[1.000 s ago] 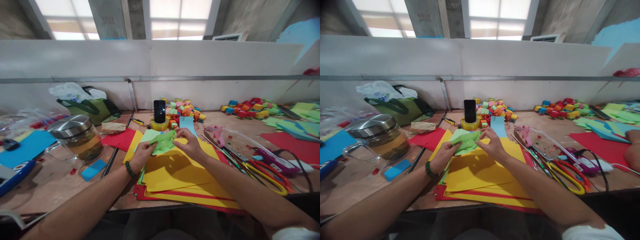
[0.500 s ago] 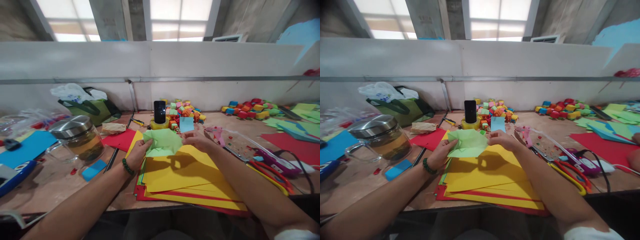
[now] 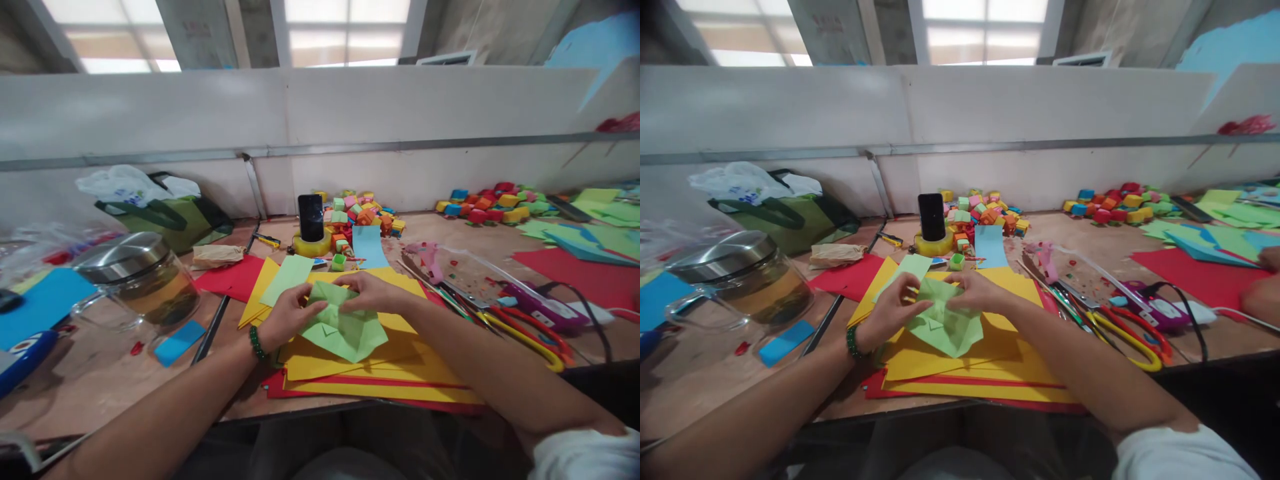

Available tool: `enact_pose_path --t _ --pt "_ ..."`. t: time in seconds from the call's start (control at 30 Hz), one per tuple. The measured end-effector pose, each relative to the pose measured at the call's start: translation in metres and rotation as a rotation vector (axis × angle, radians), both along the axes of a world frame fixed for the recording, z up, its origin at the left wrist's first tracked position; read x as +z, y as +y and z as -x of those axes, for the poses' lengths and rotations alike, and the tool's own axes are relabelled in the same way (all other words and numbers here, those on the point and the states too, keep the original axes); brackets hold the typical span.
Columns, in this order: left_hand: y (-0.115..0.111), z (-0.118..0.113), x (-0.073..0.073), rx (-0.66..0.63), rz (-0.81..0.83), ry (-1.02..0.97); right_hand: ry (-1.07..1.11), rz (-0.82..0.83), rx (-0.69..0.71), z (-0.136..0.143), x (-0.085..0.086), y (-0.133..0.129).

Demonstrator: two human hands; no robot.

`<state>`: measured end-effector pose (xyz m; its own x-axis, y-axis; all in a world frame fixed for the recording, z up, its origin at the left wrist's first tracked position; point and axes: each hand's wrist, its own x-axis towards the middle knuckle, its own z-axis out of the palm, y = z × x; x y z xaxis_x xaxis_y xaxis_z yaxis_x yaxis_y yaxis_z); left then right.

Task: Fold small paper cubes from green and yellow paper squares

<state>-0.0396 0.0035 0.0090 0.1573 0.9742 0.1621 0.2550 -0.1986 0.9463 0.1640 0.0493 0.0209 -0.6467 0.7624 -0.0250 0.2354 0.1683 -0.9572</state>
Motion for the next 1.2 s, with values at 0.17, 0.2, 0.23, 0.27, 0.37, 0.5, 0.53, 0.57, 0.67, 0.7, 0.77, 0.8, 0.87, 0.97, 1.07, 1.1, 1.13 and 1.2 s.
enact_pose_path --t 0.17,0.2,0.23,0.27,0.37,0.5,0.53,0.57,0.67,0.7,0.77,0.8,0.87,0.97,1.07,1.1,1.13,1.2 --pt "-0.003 0.005 0.002 0.213 -0.545 0.491 0.071 -0.273 -0.213 0.011 -0.004 -0.005" --pt "-0.004 0.004 0.002 0.187 -0.591 0.575 0.082 -0.314 -0.223 0.014 -0.004 -0.008" --pt "-0.006 0.003 0.001 0.177 -0.622 0.632 0.088 -0.341 -0.229 0.016 -0.005 -0.011" --pt "-0.007 0.002 0.001 0.185 -0.641 0.662 0.089 -0.355 -0.232 0.018 -0.006 -0.013" --pt "-0.008 0.001 0.003 0.235 -0.643 0.609 0.087 -0.319 -0.235 0.020 -0.009 -0.016" --pt "0.002 0.011 0.009 0.258 -0.555 0.310 0.064 -0.216 -0.204 0.013 -0.009 -0.009" --pt "0.006 0.015 0.009 0.271 -0.512 0.213 0.060 -0.169 -0.190 0.011 -0.008 -0.008" --pt "0.010 0.019 0.009 0.280 -0.456 0.107 0.063 -0.118 -0.180 0.010 -0.007 -0.006" --pt "0.019 0.027 0.007 0.274 -0.263 -0.164 0.104 0.020 -0.173 0.008 -0.004 -0.005" --pt "0.021 0.028 0.005 0.268 -0.224 -0.222 0.137 0.057 -0.189 0.009 -0.004 -0.005" --pt "0.022 0.027 0.002 0.248 -0.166 -0.326 0.238 0.126 -0.252 0.010 -0.003 -0.005" --pt "0.021 0.025 0.001 0.216 -0.120 -0.379 0.304 0.153 -0.300 0.012 -0.004 -0.004" --pt "0.018 0.019 -0.003 0.090 0.051 -0.485 0.429 0.180 -0.390 0.015 -0.007 -0.004" --pt "0.013 0.008 -0.006 -0.098 0.305 -0.520 0.529 0.170 -0.416 0.023 -0.014 -0.006" --pt "0.008 0.004 -0.005 -0.103 0.379 -0.488 0.523 0.153 -0.355 0.027 -0.021 -0.007" --pt "0.007 0.005 -0.003 -0.096 0.389 -0.471 0.505 0.135 -0.342 0.027 -0.021 -0.007" --pt "0.006 0.007 -0.001 -0.096 0.405 -0.454 0.479 0.112 -0.337 0.025 -0.021 -0.005" --pt "0.005 0.013 0.003 -0.122 0.452 -0.403 0.417 0.064 -0.358 0.021 -0.018 -0.002"
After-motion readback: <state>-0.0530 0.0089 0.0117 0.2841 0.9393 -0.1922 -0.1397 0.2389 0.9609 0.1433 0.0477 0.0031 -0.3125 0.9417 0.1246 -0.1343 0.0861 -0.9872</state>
